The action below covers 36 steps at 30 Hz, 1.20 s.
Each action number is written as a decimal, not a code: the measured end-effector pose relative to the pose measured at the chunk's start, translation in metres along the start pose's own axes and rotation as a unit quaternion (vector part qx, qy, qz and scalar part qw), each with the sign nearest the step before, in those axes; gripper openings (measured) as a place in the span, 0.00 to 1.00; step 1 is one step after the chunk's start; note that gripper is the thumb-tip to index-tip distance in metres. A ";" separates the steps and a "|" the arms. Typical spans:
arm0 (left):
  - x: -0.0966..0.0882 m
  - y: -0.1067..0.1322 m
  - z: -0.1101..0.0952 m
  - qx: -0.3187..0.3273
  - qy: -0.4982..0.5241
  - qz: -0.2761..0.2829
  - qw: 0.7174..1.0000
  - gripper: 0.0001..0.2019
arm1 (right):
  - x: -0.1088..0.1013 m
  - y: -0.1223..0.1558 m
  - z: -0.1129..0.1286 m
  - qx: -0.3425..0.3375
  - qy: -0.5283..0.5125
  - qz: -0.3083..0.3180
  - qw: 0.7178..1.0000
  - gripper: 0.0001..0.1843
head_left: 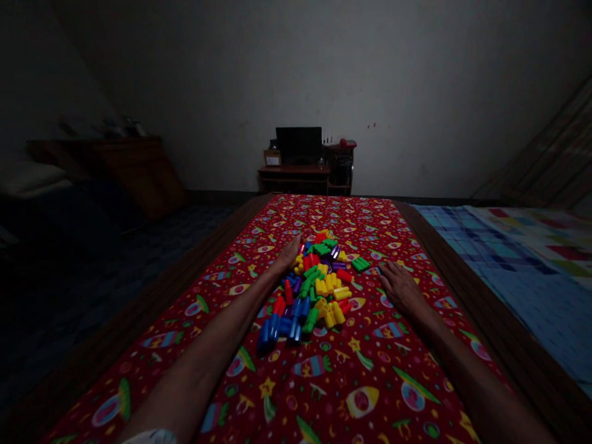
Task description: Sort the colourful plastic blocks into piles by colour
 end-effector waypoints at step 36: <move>-0.010 0.060 -0.047 0.056 0.019 0.005 0.998 0.34 | -0.001 0.001 -0.001 -0.024 -0.010 -0.016 1.000 0.25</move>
Point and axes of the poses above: each hand's wrist, its own y-axis away from the middle knuckle, its own x-axis out of the palm, z = x × y, the point moved 1 cm from there along -y, towards the middle knuckle, and after that the axes turned 15 degrees about -y, right-handed, at the moved point
